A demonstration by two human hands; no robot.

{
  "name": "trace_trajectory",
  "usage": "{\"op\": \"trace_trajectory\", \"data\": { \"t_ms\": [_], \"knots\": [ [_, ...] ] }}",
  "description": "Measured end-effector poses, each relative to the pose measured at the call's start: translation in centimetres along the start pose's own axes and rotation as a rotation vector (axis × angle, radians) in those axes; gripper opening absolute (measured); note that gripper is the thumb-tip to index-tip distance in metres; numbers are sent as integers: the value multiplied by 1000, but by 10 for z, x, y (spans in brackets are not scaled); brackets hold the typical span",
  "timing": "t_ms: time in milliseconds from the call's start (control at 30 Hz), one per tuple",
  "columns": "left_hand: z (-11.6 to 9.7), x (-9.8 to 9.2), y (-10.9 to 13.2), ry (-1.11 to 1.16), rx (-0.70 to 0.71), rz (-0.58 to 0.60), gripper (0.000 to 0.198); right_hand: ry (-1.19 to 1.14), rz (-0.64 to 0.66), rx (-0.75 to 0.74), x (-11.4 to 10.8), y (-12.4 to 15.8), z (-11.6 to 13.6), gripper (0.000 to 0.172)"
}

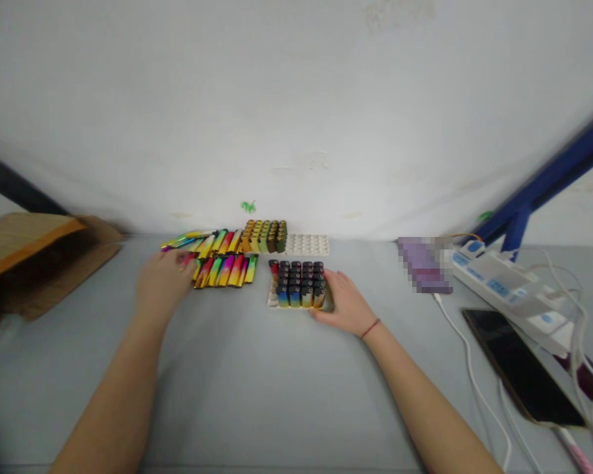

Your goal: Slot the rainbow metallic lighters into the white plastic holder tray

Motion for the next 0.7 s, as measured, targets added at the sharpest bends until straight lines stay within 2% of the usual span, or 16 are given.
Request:
{"op": "trace_trajectory", "data": {
  "t_ms": [100,200,300,467,567,700],
  "knots": [
    [42,19,1,-10,-128,209,41,-10,-2,-1,-1,0,1,71],
    [55,38,4,52,-149,330,41,-12,-8,-1,-2,0,1,72],
    [56,40,1,53,-120,274,38,-12,-10,-12,-1,0,2,73],
    [46,31,0,16,-68,181,34,-2,-2,-3,0,0,0,72],
    [33,17,-1,18,-65,116,39,1,3,5,0,0,-1,74],
    [10,-7,-3,101,-46,-34,35,-12,6,-3,0,0,0,73]
  ]
}}
Point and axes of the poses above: each hand's wrist, its own y-axis away from the middle knuckle, its own x-axis out of the palm, z = x × y, the point moved 10 cm from there along -y, towards the middle knuckle, and after that the axes turned 11 degrees about x, right-handed, at the moved point
